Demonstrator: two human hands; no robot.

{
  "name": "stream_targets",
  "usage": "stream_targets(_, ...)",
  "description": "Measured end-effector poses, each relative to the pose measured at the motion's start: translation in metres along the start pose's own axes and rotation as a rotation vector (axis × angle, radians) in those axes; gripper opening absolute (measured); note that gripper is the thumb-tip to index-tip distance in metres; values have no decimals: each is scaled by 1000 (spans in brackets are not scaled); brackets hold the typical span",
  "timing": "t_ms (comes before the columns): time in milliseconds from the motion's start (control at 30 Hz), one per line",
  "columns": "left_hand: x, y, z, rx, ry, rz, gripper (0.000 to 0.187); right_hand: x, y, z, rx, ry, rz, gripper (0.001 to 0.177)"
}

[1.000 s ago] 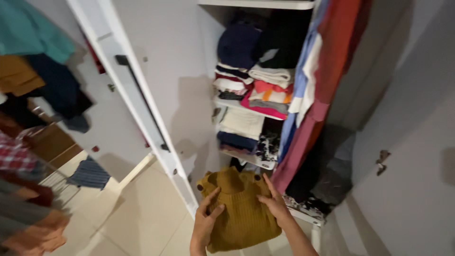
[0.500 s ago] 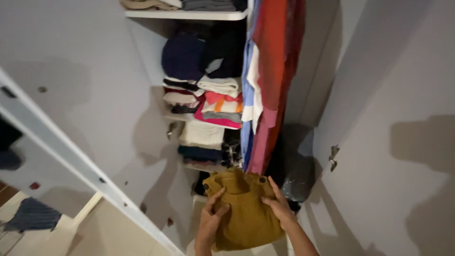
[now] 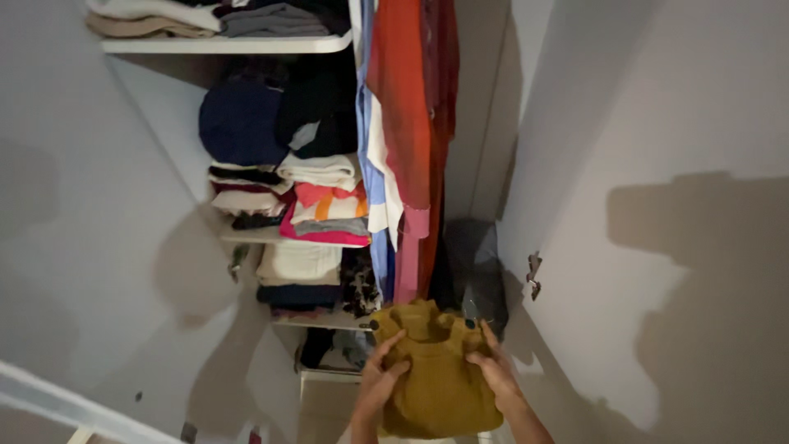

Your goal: The person organizes clothes in a bedroom closet. They hang a pink and orange dress on a hanger, place it in the wardrobe, fold a black garment and stack it on a shelf, then remove a light blue garment from a hanger and place it on a stack. Finally, they fold a mustard-colored sweater and place it on the floor.

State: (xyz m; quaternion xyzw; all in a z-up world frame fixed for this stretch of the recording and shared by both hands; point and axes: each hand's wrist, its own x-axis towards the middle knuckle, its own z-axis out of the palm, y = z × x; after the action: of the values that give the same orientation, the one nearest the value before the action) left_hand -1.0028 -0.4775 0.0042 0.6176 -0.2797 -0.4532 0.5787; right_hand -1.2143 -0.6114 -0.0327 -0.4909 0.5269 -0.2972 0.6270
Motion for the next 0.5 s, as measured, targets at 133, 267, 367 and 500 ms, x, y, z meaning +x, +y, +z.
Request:
stream_targets(133,30,4,8,24,-74,-38,61,3,-3,-4,129,98,87,91)
stream_targets(267,56,1,6,-7,-212,-18,65,13,-1,-17,436,-83,198,82)
stream_targets(367,72,-6,1,-97,-402,106,67,15,14,-26,563,-206,348,83)
stream_targets(500,97,-13,-3,56,-534,114,70,11,50,-30,704,-318,317,76)
